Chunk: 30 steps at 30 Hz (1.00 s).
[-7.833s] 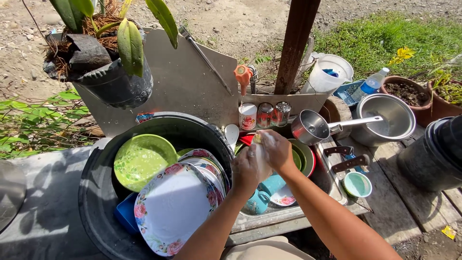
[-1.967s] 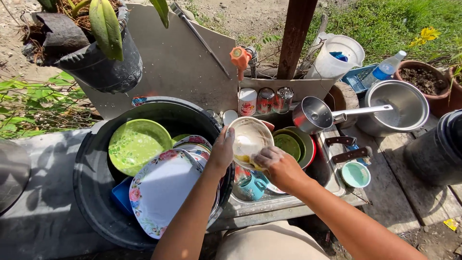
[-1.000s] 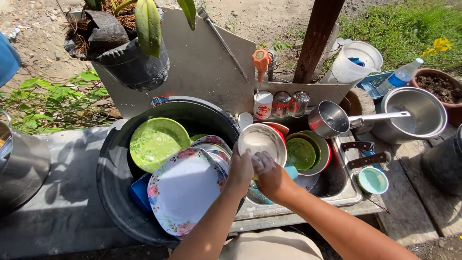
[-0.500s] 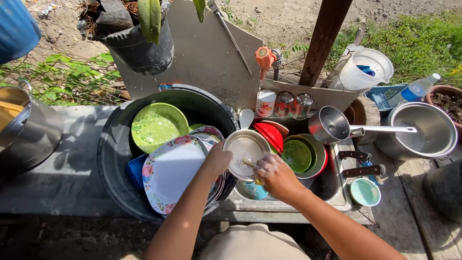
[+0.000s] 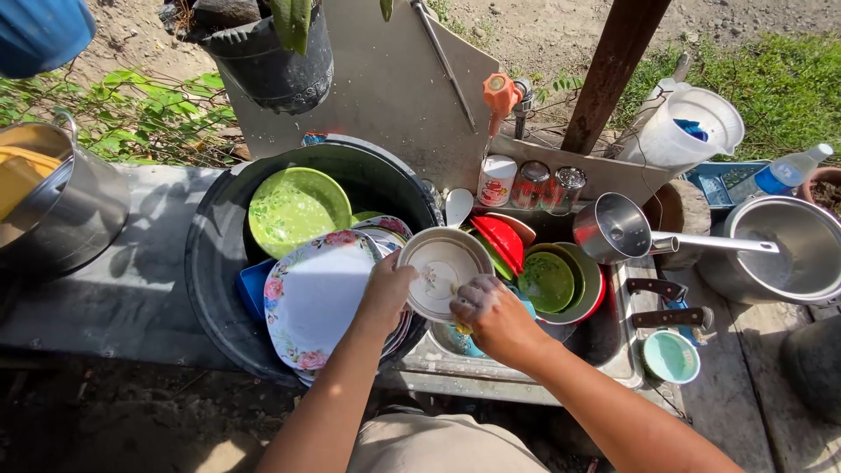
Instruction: Scrubbing and soaping various dishes including plates and bowls in an outdoor sink.
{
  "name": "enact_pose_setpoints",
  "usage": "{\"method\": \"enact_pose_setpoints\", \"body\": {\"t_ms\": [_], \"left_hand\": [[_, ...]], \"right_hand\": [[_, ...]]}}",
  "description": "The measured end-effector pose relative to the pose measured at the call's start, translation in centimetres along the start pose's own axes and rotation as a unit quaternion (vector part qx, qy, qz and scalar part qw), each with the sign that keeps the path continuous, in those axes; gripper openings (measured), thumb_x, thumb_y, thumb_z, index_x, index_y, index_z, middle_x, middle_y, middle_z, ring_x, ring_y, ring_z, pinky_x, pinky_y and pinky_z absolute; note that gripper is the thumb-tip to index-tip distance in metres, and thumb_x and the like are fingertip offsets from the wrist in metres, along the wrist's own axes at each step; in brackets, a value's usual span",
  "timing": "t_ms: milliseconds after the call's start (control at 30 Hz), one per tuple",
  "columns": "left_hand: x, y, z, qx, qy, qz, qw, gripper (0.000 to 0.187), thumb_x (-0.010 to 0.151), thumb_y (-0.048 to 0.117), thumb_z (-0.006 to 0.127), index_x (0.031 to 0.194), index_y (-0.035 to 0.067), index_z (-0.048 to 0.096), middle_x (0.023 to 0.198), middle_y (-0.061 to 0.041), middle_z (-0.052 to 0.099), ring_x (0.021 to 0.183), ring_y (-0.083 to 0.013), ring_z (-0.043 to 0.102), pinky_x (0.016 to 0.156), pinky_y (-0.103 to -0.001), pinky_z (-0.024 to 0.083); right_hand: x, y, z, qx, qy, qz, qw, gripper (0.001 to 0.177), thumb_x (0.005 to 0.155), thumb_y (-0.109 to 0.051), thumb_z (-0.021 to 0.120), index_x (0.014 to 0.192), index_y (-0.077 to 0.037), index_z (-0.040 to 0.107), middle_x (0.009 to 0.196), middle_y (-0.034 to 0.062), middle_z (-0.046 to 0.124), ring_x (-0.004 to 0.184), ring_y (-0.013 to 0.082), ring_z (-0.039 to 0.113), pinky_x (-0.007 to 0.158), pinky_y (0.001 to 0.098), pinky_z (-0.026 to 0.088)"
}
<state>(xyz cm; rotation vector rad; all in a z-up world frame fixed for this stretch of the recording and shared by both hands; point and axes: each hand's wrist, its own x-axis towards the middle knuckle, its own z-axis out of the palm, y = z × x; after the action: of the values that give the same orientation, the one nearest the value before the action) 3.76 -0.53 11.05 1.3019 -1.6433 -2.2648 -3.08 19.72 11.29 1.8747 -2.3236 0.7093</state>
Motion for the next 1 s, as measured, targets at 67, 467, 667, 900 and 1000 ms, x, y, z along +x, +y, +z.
{"method": "enact_pose_setpoints", "body": {"t_ms": [67, 467, 667, 900, 1000], "left_hand": [[0.9, -3.8, 1.7, 0.031, 0.03, 0.102, 0.994, 0.062, 0.084, 0.005, 0.053, 0.146, 0.009, 0.05, 0.121, -0.017, 0.064, 0.11, -0.036, 0.065, 0.093, -0.048, 0.048], [2.0, 1.1, -9.7, -0.013, -0.056, -0.016, 0.998, 0.052, 0.088, 0.012, 0.052, 0.141, 0.013, 0.054, 0.118, -0.012, 0.068, 0.105, -0.0293, 0.069, 0.067, -0.044, 0.062], [5.2, -0.8, -14.6, 0.065, 0.072, 0.152, 0.984, 0.052, 0.089, 0.005, 0.05, 0.14, 0.008, 0.058, 0.122, -0.012, 0.069, 0.108, -0.026, 0.071, 0.086, -0.038, 0.059], [12.6, 2.7, -23.1, 0.135, 0.245, 0.25, 0.927, 0.036, 0.095, 0.015, 0.067, 0.129, 0.002, 0.064, 0.118, -0.019, 0.074, 0.107, -0.0321, 0.072, 0.091, -0.041, 0.055], [14.5, 3.5, -24.4, 0.286, 0.298, 0.297, 0.861, 0.052, 0.088, 0.02, 0.081, 0.132, 0.001, 0.061, 0.114, -0.023, 0.07, 0.106, -0.041, 0.066, 0.09, -0.046, 0.052]], "right_hand": [[1.3, -1.3, 0.4, 0.028, -0.01, 0.028, 0.999, 0.041, 0.068, -0.004, 0.072, 0.109, -0.006, 0.07, 0.111, 0.0125, 0.067, 0.114, 0.0369, 0.059, 0.099, 0.0486, 0.049], [9.5, -5.4, 2.6, 0.043, -0.048, -0.07, 0.996, 0.037, 0.068, -0.01, 0.078, 0.104, -0.008, 0.067, 0.107, 0.0118, 0.065, 0.112, 0.0361, 0.061, 0.099, 0.0462, 0.048], [12.9, -7.1, 7.6, 0.097, -0.004, 0.005, 0.995, 0.046, 0.062, -0.004, 0.076, 0.107, -0.002, 0.066, 0.11, 0.0161, 0.064, 0.106, 0.0382, 0.06, 0.092, 0.0459, 0.049], [11.2, -6.0, 6.1, 0.189, 0.212, 0.317, 0.905, 0.022, 0.087, -0.016, 0.079, 0.102, -0.003, 0.068, 0.086, 0.006, 0.067, 0.08, 0.0214, 0.062, 0.073, 0.0338, 0.052], [8.4, -4.6, 6.0, 0.282, 0.257, 0.403, 0.832, 0.023, 0.093, -0.016, 0.072, 0.111, -0.002, 0.067, 0.087, 0.0012, 0.068, 0.076, 0.0111, 0.06, 0.07, 0.0284, 0.051]]}}
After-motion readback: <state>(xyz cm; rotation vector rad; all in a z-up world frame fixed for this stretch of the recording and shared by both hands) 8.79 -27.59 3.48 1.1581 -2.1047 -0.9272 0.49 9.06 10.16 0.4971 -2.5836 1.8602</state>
